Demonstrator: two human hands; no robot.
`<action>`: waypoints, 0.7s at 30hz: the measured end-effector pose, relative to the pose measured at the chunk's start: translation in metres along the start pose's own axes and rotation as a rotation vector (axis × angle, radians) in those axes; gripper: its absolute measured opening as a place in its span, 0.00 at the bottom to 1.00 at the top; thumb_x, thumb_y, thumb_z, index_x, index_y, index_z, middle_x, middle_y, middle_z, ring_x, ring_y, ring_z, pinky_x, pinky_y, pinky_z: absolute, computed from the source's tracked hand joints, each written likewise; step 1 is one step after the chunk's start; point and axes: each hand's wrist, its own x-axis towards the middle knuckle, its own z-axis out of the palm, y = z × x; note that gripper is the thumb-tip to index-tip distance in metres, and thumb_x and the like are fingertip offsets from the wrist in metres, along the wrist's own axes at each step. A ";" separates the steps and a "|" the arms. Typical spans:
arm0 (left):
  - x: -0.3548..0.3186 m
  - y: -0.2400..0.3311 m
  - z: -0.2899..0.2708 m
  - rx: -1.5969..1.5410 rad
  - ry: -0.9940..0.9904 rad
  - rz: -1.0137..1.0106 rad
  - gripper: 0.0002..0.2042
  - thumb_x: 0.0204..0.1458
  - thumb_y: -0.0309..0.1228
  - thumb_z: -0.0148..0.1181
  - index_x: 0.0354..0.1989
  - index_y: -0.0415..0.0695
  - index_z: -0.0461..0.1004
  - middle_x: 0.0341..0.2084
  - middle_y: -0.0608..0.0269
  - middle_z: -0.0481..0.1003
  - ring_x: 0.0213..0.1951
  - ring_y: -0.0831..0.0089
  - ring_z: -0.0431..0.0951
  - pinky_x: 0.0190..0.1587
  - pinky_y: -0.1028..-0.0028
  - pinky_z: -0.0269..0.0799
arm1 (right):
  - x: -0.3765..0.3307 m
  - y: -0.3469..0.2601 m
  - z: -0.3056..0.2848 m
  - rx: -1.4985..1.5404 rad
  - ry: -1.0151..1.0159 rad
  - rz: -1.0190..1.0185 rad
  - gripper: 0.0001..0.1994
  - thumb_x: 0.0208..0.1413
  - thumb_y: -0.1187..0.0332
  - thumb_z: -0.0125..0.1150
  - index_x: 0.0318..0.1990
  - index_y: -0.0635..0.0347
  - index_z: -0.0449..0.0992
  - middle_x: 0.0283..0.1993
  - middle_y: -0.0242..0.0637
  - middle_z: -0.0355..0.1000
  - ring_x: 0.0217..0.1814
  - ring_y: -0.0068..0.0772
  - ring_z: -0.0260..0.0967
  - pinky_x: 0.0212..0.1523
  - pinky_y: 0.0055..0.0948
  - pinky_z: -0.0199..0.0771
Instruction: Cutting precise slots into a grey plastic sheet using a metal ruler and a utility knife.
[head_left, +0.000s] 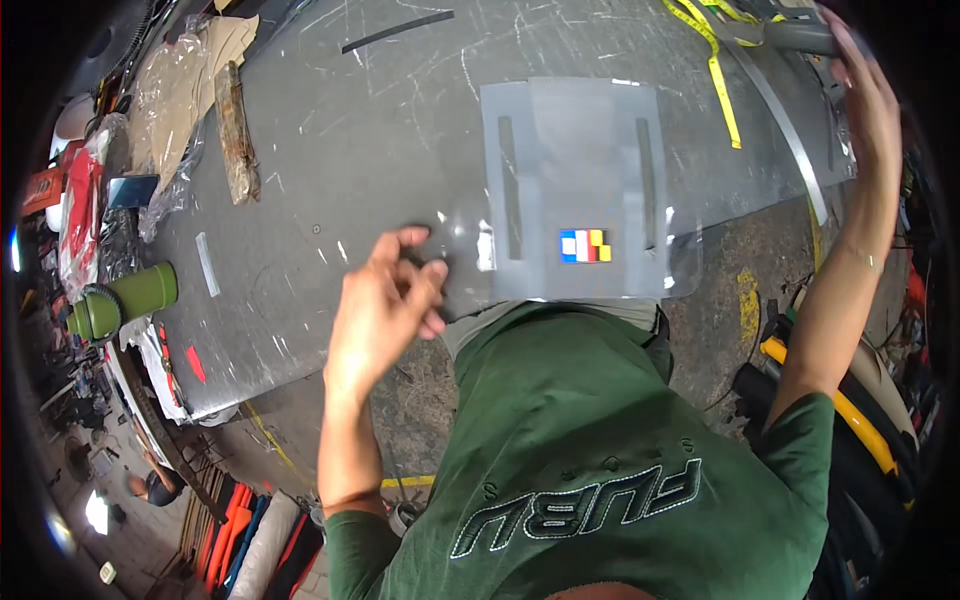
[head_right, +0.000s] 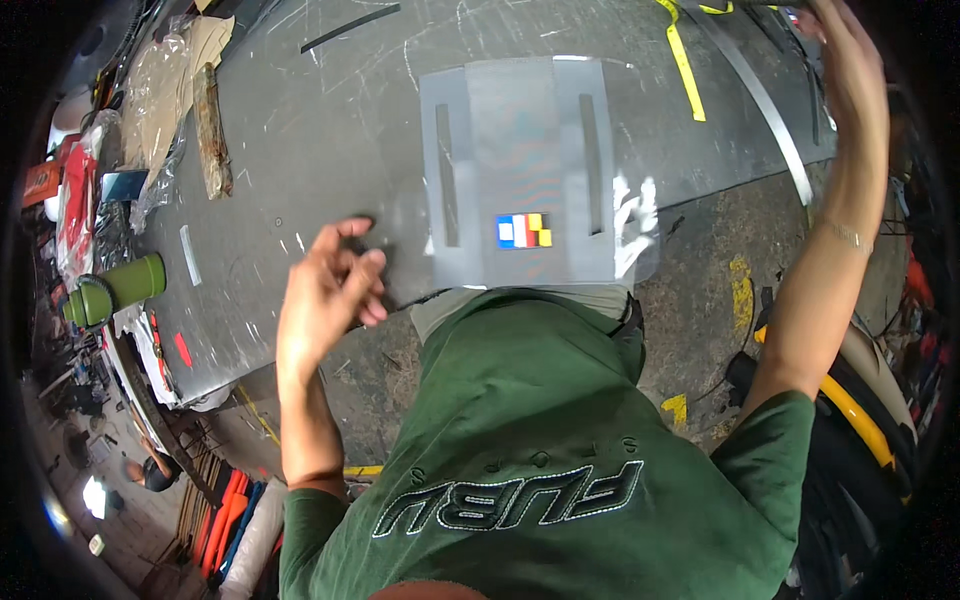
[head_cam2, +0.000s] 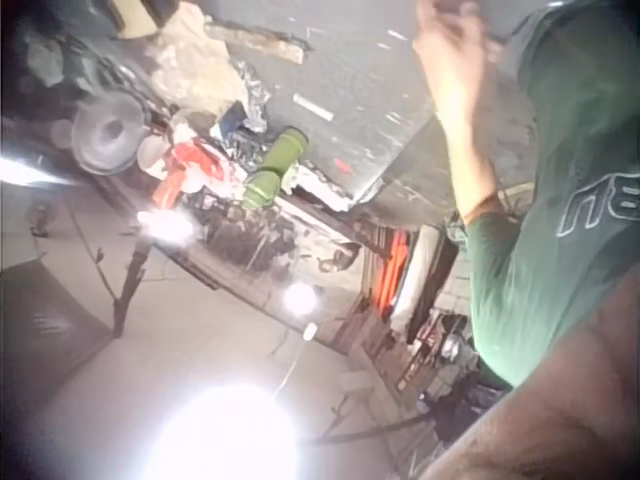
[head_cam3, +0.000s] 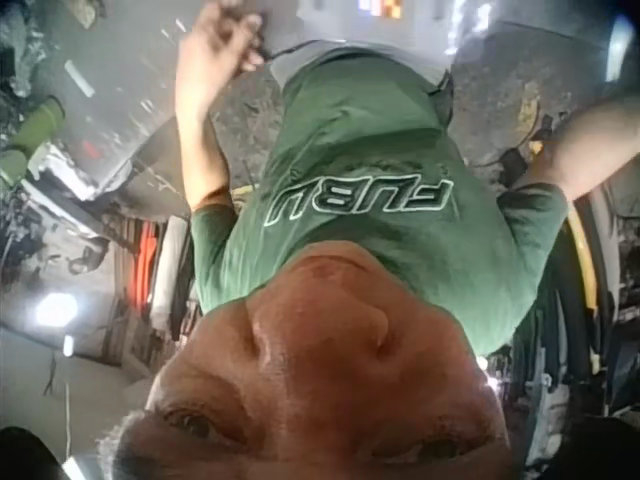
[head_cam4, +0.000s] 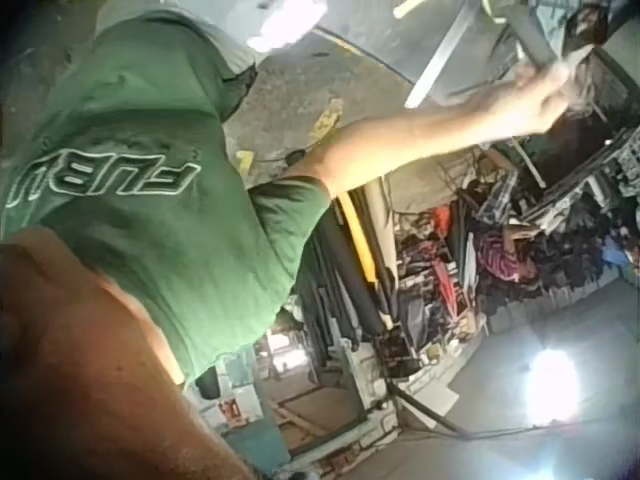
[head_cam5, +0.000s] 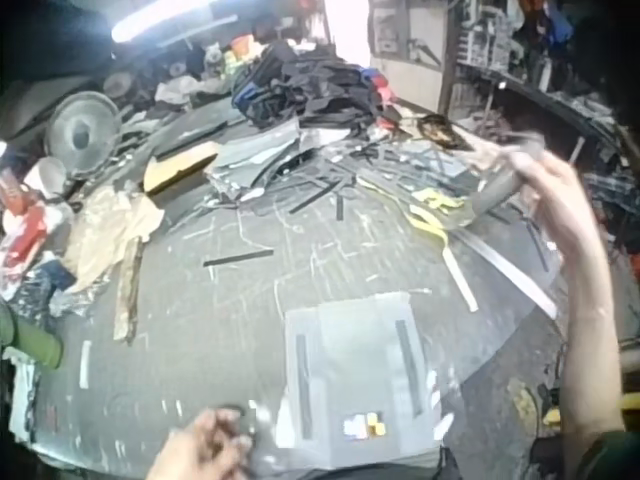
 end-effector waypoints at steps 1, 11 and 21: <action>-0.005 0.001 0.002 0.093 -0.014 -0.010 0.19 0.62 0.33 0.66 0.56 0.33 0.74 0.19 0.59 0.78 0.19 0.76 0.80 0.24 0.73 0.75 | 0.001 0.028 -0.051 -0.029 -0.051 0.077 0.22 0.69 0.62 0.61 0.63 0.69 0.75 0.51 0.34 0.79 0.52 0.19 0.73 0.52 0.18 0.68; 0.016 -0.039 0.020 0.500 0.198 0.657 0.30 0.47 0.50 0.74 0.58 0.50 0.78 0.70 0.54 0.63 0.77 0.41 0.49 0.73 0.34 0.42 | -0.165 0.043 -0.001 1.678 0.165 0.600 0.19 0.67 0.74 0.60 0.61 0.73 0.65 0.47 0.40 0.68 0.46 0.32 0.70 0.50 0.32 0.76; 0.016 -0.055 0.039 0.399 0.323 0.555 0.18 0.64 0.44 0.61 0.52 0.44 0.82 0.66 0.51 0.69 0.73 0.45 0.61 0.75 0.42 0.41 | -0.174 0.025 0.039 1.570 -0.091 0.482 0.34 0.61 0.76 0.67 0.70 0.67 0.54 0.55 0.39 0.63 0.51 0.31 0.65 0.41 0.35 0.73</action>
